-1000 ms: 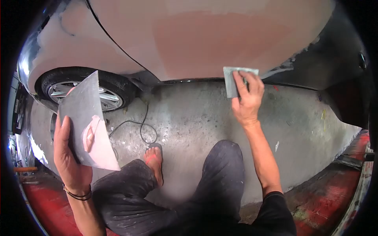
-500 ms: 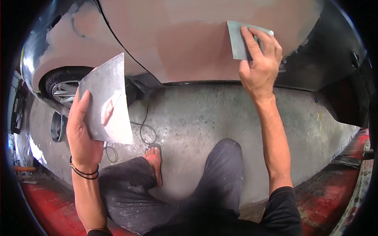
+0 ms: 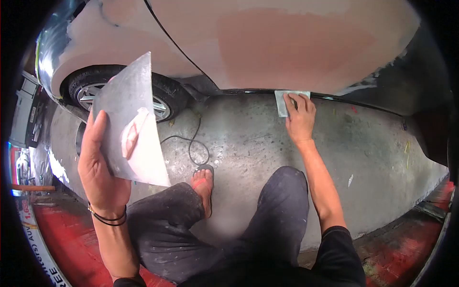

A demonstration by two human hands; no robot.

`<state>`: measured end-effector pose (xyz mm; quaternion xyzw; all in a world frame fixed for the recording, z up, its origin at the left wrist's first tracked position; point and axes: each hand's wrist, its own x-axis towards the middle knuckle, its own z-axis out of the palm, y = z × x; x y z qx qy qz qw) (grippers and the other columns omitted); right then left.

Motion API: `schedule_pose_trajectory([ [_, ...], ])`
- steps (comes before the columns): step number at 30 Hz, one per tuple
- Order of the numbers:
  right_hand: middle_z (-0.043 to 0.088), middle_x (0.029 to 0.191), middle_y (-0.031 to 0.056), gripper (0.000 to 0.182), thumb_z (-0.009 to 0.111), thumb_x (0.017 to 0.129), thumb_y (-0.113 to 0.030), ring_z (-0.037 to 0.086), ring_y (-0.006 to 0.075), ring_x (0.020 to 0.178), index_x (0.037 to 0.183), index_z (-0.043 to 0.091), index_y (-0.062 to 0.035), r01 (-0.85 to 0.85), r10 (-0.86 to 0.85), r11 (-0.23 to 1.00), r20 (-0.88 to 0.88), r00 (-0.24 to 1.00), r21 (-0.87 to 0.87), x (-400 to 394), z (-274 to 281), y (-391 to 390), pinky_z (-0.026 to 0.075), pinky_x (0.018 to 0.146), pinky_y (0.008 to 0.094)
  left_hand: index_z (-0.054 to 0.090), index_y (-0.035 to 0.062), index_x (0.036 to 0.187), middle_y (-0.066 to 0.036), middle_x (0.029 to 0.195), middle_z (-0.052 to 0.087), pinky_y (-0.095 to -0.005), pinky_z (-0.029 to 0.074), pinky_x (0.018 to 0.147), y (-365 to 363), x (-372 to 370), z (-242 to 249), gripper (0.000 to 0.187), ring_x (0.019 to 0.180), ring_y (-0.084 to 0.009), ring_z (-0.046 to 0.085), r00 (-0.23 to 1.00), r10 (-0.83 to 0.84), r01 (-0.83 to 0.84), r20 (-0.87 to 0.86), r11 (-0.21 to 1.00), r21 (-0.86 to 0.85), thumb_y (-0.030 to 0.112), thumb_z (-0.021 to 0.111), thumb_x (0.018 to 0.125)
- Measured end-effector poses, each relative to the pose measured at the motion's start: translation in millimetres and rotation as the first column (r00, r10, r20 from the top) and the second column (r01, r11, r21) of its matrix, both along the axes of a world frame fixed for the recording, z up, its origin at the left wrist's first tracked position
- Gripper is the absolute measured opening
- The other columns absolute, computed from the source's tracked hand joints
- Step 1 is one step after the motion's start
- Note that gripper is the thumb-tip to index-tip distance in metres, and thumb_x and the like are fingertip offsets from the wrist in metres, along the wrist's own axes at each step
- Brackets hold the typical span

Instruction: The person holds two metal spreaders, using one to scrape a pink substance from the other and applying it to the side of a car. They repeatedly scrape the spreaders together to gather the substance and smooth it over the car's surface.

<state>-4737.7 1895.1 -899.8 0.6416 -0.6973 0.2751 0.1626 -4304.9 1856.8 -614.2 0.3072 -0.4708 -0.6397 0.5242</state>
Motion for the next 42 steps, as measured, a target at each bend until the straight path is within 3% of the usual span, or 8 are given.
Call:
schedule_pose_trajectory([
  [5,0.061,0.149,0.0124,0.067,0.076,0.083,0.0,0.056,0.0398,0.14,0.148,0.07,-0.0126,-0.014,0.008,1.0,0.212,0.977,0.027,18,41,39,0.045,0.119,0.0525,0.062,0.0042,0.145,-0.008,0.13,0.076,-0.0342,0.064,0.096,-4,-31,0,0.035,0.113,-0.019,0.077,1.0,0.021,-0.022,0.012,0.995,0.096,0.025,0.059,0.117],
  [9,0.061,0.152,0.0167,0.051,0.061,0.103,0.002,0.057,0.0363,0.144,0.153,0.063,-0.0091,-0.084,0.28,0.939,0.596,0.753,-0.334,54,134,75,0.044,0.123,0.0497,0.062,0.0052,0.148,-0.007,0.139,0.073,-0.0393,0.056,0.112,-5,-63,-22,0.037,0.126,-0.0205,0.072,0.994,-0.013,0.036,-0.106,0.976,0.217,0.023,0.058,0.116],
  [17,0.057,0.153,0.0206,0.063,0.063,0.099,0.002,0.054,0.0424,0.148,0.159,0.054,-0.0117,-0.285,0.807,0.548,0.406,0.43,-0.787,113,222,130,0.042,0.126,0.0568,0.055,0.011,0.153,-0.007,0.139,0.072,-0.0466,0.063,0.106,52,-184,-39,0.041,0.123,-0.0241,0.074,0.935,-0.217,0.311,-0.282,0.883,0.35,0.03,0.059,0.117],
  [20,0.053,0.153,0.0211,0.074,0.069,0.078,0.01,0.054,0.0493,0.146,0.149,0.061,-0.0115,-0.372,0.66,0.711,0.383,0.647,-0.597,118,211,150,0.044,0.123,0.06,0.053,0.0096,0.155,-0.011,0.137,0.071,-0.045,0.064,0.106,58,-197,-49,0.039,0.126,-0.0256,0.073,0.873,-0.269,0.425,-0.407,0.83,0.361,0.024,0.056,0.118],
  [24,0.056,0.148,0.0198,0.071,0.074,0.079,0.008,0.055,0.048,0.143,0.146,0.064,-0.0127,-0.313,0.588,0.739,0.345,0.732,-0.596,118,191,154,0.045,0.121,0.0592,0.05,0.0057,0.157,-0.012,0.141,0.07,-0.0445,0.063,0.108,59,-196,-37,0.042,0.128,-0.0263,0.073,0.861,-0.295,0.443,-0.413,0.834,0.329,0.016,0.053,0.117],
  [29,0.061,0.145,0.0147,0.063,0.078,0.083,0.006,0.058,0.0421,0.139,0.143,0.071,-0.0117,-0.208,0.255,0.957,0.243,0.936,-0.2,71,177,163,0.048,0.12,0.0528,0.059,0.0028,0.15,-0.009,0.137,0.071,-0.0386,0.056,0.11,44,-188,-29,0.038,0.128,-0.0187,0.068,0.866,-0.31,0.439,-0.391,0.847,0.299,0.013,0.057,0.113],
  [36,0.067,0.139,0.0129,0.065,0.069,0.075,0.008,0.06,0.0406,0.137,0.137,0.076,-0.0109,-0.212,0.247,0.954,0.156,0.956,-0.213,51,244,158,0.047,0.118,0.0522,0.058,0.001,0.154,-0.011,0.14,0.07,-0.0342,0.05,0.112,25,-186,-38,0.042,0.124,-0.0168,0.065,0.956,-0.205,0.258,0.208,0.927,-0.273,0.023,0.051,0.119],
  [42,0.07,0.134,0.0059,0.055,0.071,0.081,-0.006,0.062,0.0345,0.132,0.133,0.079,-0.0214,-0.374,0.374,0.927,0.044,0.926,0.01,91,246,144,0.046,0.112,0.0509,0.06,0.0081,0.151,-0.018,0.11,0.074,-0.0383,0.055,0.095,46,-177,-20,0.038,0.101,-0.0225,0.072,0.837,-0.081,0.306,0.541,0.888,-0.342,0.025,0.049,0.119],
])
